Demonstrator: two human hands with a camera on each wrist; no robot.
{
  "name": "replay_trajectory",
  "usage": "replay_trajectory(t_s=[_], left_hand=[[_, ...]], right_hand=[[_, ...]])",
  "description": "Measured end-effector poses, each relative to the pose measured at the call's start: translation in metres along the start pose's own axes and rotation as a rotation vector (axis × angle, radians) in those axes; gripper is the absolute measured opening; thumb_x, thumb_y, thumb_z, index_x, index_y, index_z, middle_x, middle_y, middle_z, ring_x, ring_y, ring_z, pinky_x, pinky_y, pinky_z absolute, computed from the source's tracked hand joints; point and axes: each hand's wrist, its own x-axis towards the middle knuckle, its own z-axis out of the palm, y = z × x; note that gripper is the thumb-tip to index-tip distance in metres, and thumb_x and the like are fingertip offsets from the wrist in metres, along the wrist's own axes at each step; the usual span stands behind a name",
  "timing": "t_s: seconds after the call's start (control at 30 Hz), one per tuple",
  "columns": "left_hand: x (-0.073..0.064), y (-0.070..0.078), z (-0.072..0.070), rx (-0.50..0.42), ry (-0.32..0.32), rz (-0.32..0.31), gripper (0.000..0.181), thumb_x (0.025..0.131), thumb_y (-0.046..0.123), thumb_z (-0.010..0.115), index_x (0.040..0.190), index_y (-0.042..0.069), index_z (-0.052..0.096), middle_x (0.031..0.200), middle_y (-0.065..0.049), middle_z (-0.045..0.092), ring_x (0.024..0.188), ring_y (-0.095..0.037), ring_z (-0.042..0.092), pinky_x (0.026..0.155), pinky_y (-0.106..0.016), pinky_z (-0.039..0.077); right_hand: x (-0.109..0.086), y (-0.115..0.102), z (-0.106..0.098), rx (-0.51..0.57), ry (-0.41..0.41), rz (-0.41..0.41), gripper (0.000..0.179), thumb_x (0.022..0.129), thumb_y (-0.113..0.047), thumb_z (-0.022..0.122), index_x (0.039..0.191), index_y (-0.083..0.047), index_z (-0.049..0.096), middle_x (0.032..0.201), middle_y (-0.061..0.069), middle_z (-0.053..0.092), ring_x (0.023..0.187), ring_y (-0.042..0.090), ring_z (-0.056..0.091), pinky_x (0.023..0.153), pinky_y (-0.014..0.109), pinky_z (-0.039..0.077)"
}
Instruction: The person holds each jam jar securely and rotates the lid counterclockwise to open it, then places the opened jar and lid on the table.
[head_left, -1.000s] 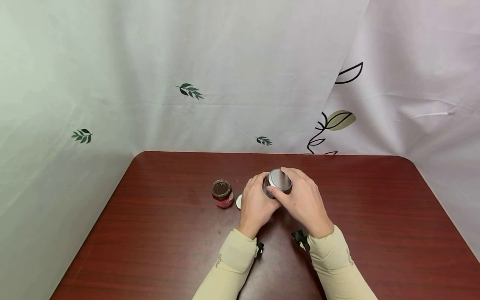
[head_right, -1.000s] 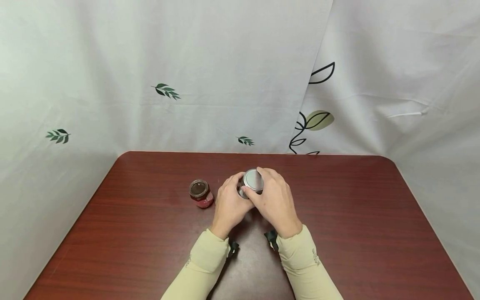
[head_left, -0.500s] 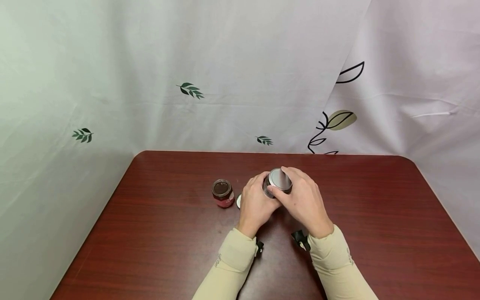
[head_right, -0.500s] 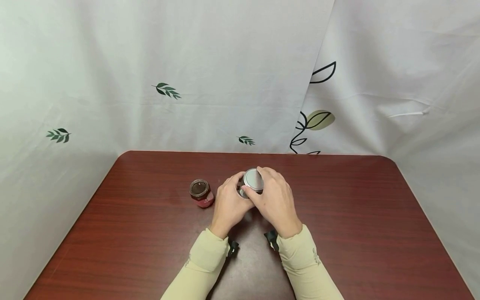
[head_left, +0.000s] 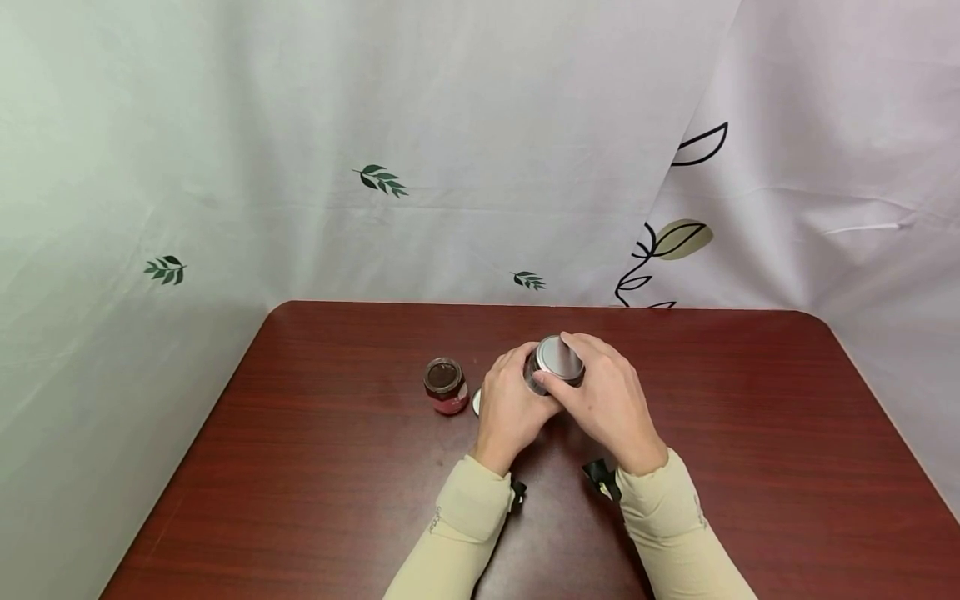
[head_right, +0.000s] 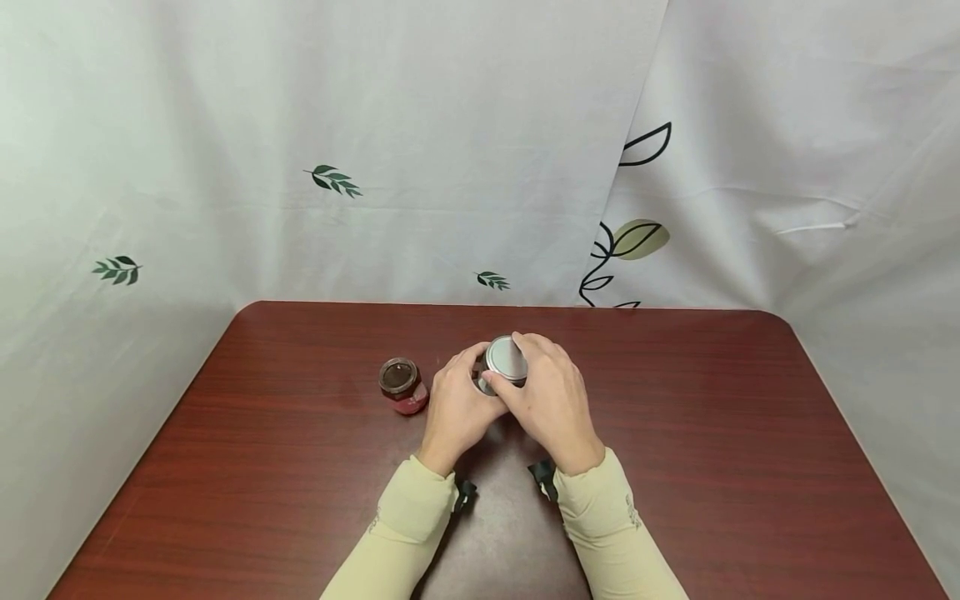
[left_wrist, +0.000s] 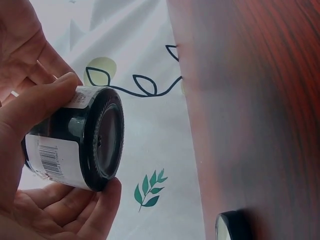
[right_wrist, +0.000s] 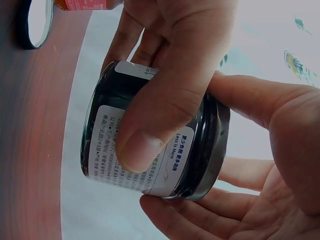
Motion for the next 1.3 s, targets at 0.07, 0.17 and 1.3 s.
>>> replay_trajectory(t_s=[0.07,0.17,1.3], left_hand=[[-0.0003,-0.0006,0.0004,0.000,-0.001,0.000,0.060,0.065,0.042,0.076,0.115,0.013,0.061,0.107,0.001,0.064,0.099,-0.015,0.058,0.083,-0.033,0.048],[-0.0005,-0.0014,0.0007,-0.002,0.000,0.001,0.060,0.065,0.043,0.076,0.115,0.013,0.061,0.107,0.001,0.064,0.098,-0.015,0.058,0.082,-0.033,0.048],[0.0007,-0.0032,-0.0028,0.017,-0.041,-0.020,0.066,0.062,0.046,0.077,0.117,0.013,0.060,0.108,0.000,0.064,0.100,-0.015,0.058,0.082,-0.034,0.048]], right_hand=[[-0.0003,-0.0002,0.0002,-0.010,-0.006,0.000,0.060,0.076,-0.039,0.075,0.119,0.001,0.060,0.114,0.014,0.061,0.105,0.028,0.057,0.087,0.044,0.045],[-0.0007,-0.0002,0.0005,-0.025,-0.014,-0.001,0.061,0.076,-0.039,0.074,0.120,0.001,0.060,0.115,0.014,0.061,0.106,0.028,0.056,0.087,0.044,0.044],[-0.0010,-0.0001,-0.0018,-0.048,-0.072,-0.011,0.062,0.077,-0.040,0.073,0.121,0.000,0.059,0.121,0.015,0.058,0.112,0.030,0.053,0.092,0.046,0.041]])
